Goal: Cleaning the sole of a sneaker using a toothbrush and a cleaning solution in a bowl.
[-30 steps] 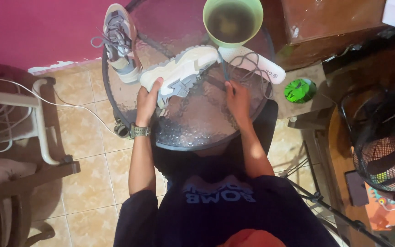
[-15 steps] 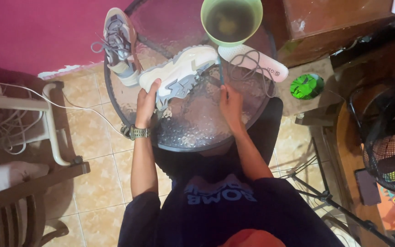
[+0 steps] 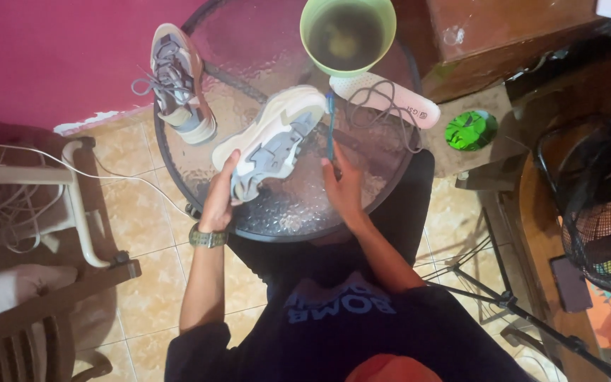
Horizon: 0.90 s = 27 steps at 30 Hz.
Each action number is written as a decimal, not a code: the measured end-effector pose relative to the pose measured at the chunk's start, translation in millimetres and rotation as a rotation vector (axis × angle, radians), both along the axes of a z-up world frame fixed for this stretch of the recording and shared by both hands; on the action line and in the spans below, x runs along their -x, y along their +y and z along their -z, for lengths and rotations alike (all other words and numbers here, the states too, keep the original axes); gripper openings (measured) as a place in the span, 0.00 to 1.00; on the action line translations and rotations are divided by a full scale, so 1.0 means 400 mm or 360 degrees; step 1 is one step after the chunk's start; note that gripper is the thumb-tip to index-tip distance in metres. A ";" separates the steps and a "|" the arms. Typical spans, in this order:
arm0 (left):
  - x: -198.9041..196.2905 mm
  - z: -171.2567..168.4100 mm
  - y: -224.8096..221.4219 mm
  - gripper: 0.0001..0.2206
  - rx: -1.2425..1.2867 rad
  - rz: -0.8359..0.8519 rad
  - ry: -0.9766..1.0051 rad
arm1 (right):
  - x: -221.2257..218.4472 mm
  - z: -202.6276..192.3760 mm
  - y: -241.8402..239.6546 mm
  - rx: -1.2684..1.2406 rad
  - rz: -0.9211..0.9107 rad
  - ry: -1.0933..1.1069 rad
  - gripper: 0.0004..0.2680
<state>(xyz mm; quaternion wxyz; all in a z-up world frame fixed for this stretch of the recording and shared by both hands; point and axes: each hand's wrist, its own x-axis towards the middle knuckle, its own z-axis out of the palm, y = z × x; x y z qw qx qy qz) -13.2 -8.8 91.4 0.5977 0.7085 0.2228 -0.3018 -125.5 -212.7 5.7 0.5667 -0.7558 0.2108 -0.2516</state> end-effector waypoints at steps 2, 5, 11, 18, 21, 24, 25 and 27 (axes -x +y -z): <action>0.001 -0.028 0.008 0.33 0.0074 -0.0008 0.0010 | 0.011 0.094 -0.020 0.0131 -0.0026 -0.0060 0.17; -0.009 -0.077 0.011 0.32 0.0198 0.0069 0.0040 | 0.004 0.085 -0.026 0.0361 -0.0056 -0.0123 0.16; -0.066 -0.025 0.072 0.43 0.0075 0.0402 0.0051 | -0.052 0.097 -0.075 0.0729 -0.0165 -0.0111 0.16; -0.187 0.209 0.188 0.32 -0.1020 0.0611 -0.0475 | -0.062 0.006 -0.108 0.0927 -0.0275 0.0230 0.15; -0.123 0.100 0.130 0.19 -0.0924 0.0211 -0.0998 | -0.066 0.033 -0.135 0.0800 -0.0228 0.0264 0.14; -0.061 0.033 0.043 0.20 -0.0578 0.0006 -0.1760 | -0.049 0.043 -0.111 0.0860 -0.0307 0.0296 0.14; -0.059 0.018 0.022 0.20 -0.0584 0.0012 -0.1758 | -0.068 0.036 -0.118 0.0851 -0.0307 0.0298 0.14; -0.034 -0.002 -0.021 0.40 -0.0491 0.0370 -0.2057 | -0.093 0.024 -0.139 0.0823 -0.0237 0.0316 0.14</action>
